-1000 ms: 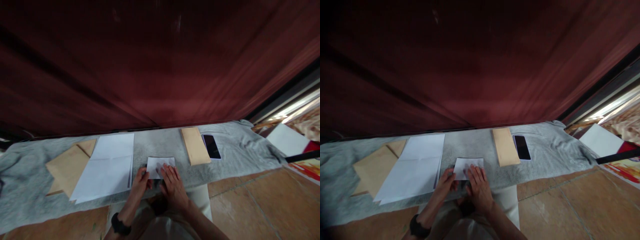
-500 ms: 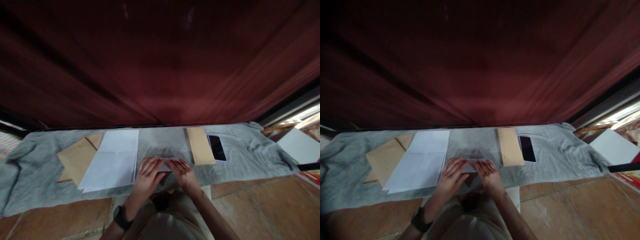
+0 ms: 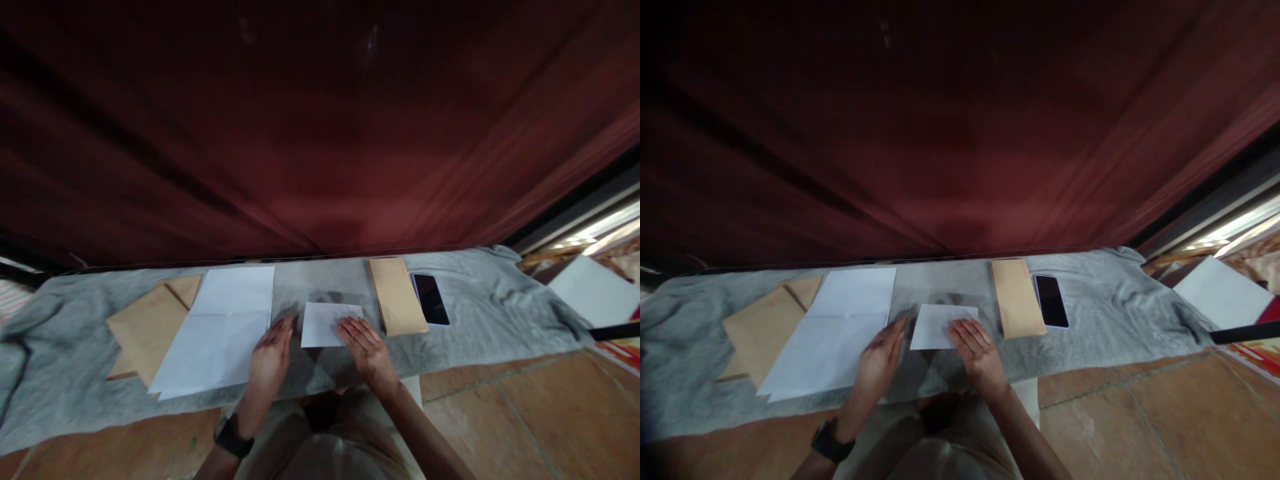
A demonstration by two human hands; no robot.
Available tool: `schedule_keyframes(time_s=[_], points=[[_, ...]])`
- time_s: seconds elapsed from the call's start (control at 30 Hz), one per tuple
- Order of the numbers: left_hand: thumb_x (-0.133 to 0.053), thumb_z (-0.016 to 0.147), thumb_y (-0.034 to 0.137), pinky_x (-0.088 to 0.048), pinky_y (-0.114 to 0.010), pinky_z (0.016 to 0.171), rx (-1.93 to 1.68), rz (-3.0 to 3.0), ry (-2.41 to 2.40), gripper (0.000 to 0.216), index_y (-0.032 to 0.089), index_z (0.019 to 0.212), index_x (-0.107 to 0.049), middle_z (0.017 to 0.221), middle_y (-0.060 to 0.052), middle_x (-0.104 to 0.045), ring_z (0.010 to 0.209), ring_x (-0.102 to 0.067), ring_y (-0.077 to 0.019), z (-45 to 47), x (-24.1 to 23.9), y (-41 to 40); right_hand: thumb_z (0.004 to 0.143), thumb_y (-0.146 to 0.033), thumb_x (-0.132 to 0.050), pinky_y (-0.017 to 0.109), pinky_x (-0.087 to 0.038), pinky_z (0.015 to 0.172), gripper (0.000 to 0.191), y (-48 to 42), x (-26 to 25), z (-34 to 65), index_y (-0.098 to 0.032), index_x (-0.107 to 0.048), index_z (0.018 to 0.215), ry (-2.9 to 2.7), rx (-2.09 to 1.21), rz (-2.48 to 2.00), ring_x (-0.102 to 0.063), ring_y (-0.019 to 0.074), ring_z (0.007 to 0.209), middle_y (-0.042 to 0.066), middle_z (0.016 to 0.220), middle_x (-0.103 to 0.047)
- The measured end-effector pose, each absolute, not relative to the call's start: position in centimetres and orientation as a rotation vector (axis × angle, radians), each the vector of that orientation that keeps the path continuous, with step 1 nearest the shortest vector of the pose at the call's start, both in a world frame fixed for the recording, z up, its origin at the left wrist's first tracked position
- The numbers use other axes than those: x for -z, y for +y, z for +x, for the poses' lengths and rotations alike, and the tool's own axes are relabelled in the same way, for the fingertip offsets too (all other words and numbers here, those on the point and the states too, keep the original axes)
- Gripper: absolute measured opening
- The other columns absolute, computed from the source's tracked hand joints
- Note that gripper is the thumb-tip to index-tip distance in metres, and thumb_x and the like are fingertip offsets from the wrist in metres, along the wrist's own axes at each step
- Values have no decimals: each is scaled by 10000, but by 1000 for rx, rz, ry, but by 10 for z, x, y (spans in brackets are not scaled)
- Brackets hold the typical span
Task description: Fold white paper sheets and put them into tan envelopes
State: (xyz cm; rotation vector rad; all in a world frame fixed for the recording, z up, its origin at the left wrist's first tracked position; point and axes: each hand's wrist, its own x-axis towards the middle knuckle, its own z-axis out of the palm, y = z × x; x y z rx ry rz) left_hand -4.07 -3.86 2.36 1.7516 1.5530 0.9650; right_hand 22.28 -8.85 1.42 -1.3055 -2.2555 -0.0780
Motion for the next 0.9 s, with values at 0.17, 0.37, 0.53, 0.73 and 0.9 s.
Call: schedule_keyframes(time_s=[0.17, 0.37, 0.53, 0.73, 0.9], points=[[-700, 778, 660, -590, -405, 771, -902, 700, 1293, 711, 157, 1279, -670, 996, -135, -780, 916, -744, -298, -20, -22, -44, 1004, -101, -452, 478, -416, 1215, 483, -93, 9, 215, -255, -562, 1448, -2312, 57, -1283, -501, 210, 1415, 44, 1485, -589], [-824, 562, 392, -510, -290, 636, -925, 760, 1431, 874, 149, 1367, -585, 830, -24, -731, 693, -676, -190, -14, -1, -45, 935, -83, -536, 471, -422, 1208, 526, -105, 30, 215, -213, -559, 1444, -2358, -21, -1338, -504, 219, 1411, 83, 1488, -583], [-745, 557, 381, -486, -295, 613, -863, 865, 1484, 671, 155, 1185, -680, 741, -7, -693, 663, -662, -200, -22, 3, -39, 905, -56, -535, 487, -419, 1204, 566, -118, 36, 225, -173, -535, 1459, -2310, -50, -1439, -543, 229, 1377, 122, 1469, -595], [-756, 508, 380, -468, -282, 608, -876, 823, 1512, 569, 155, 1028, -704, 762, -26, -701, 694, -655, -202, -21, 0, -42, 984, -116, -478, 527, -420, 1194, 461, -130, 28, 233, -157, -549, 1438, -2228, -68, -1481, -557, 241, 1362, 129, 1435, -622], [-793, 522, 330, -496, -272, 627, -881, 716, 1410, 591, 151, 1077, -694, 759, -8, -704, 699, -664, -188, -11, -13, -51, 975, -152, -481, 539, -388, 1212, 520, -129, 19, 210, -148, -492, 1495, -2225, -55, -1491, -471, 271, 1436, 130, 1517, -544]])
